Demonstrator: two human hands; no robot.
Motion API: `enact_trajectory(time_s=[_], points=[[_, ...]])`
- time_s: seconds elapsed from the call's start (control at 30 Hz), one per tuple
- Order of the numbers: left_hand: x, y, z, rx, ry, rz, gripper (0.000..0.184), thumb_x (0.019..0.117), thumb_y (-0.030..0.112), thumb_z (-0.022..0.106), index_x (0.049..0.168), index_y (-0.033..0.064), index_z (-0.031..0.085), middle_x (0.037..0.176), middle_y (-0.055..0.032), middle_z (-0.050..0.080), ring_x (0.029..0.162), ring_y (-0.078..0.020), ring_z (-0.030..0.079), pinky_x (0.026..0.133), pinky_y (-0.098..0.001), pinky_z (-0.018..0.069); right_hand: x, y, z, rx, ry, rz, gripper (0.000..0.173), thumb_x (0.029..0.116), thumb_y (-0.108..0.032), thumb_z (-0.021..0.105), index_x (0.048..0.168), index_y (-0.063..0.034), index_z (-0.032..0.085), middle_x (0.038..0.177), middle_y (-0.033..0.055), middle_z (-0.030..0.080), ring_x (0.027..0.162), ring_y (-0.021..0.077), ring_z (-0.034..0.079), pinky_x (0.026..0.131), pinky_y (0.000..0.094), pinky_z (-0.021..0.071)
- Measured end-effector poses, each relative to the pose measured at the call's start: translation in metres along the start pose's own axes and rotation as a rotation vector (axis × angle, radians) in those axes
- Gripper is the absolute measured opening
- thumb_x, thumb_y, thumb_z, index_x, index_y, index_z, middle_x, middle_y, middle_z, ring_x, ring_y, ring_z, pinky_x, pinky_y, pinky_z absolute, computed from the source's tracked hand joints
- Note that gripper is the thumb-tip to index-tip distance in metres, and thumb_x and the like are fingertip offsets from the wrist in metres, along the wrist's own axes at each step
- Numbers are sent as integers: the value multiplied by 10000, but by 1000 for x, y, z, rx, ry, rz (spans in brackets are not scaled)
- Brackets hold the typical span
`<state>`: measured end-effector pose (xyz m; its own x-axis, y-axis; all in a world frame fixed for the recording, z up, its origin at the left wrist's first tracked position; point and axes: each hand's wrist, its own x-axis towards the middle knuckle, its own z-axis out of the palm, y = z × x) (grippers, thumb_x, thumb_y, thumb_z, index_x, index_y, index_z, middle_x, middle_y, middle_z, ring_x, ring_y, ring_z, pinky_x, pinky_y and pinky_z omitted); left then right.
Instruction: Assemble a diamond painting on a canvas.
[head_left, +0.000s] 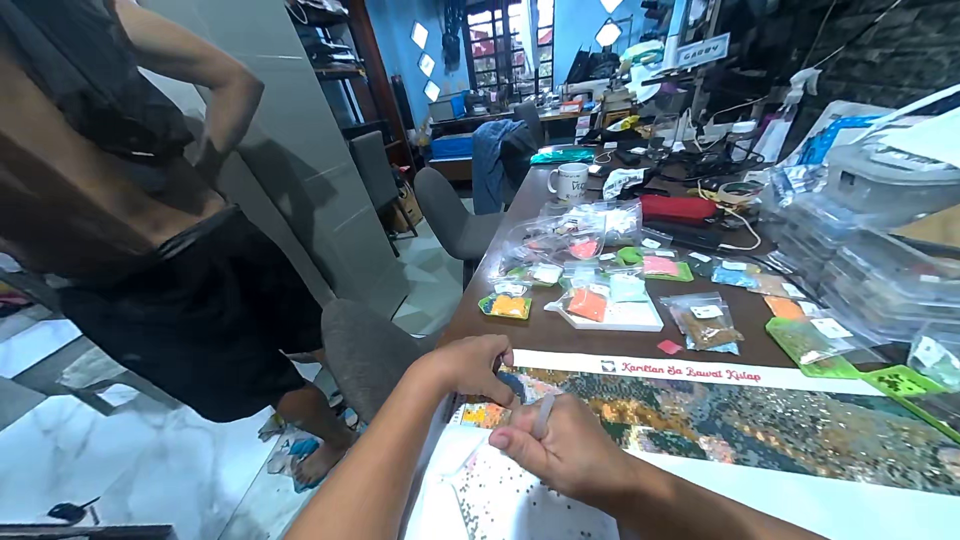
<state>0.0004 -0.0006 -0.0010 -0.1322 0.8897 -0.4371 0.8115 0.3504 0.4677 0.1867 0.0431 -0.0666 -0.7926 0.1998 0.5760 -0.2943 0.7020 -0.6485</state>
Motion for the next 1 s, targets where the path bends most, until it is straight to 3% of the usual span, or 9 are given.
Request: enact_trajectory(time_s=[0.5,0.77,1.0], points=[[0,0,0,2,9,12,472,847,203,840,1209,15,603,1005,-170,637,906,-295,611,825,-526,504,2,1,0,28,-38,16,641,1057,-522,457,636,-44,527,518,43,434,478,139,462,469,324,368],[0,1,-1,10,-3,-1,445,862,200,831,1195,29,591,968,-143,614,864,-260,586,793,-486,494,3,0,-1,8,-69,41,627,1059,-509,463,655,-39,558,526,46,451,487,136,473,476,321,370],[4,-2,-1,8,-20,8,456,860,212,833,1198,31,586,990,-140,621,892,-258,596,818,-484,499,10,0,-8,215,-18,261,588,1021,-565,508,664,-100,562,560,-71,464,510,-7,450,492,224,370]])
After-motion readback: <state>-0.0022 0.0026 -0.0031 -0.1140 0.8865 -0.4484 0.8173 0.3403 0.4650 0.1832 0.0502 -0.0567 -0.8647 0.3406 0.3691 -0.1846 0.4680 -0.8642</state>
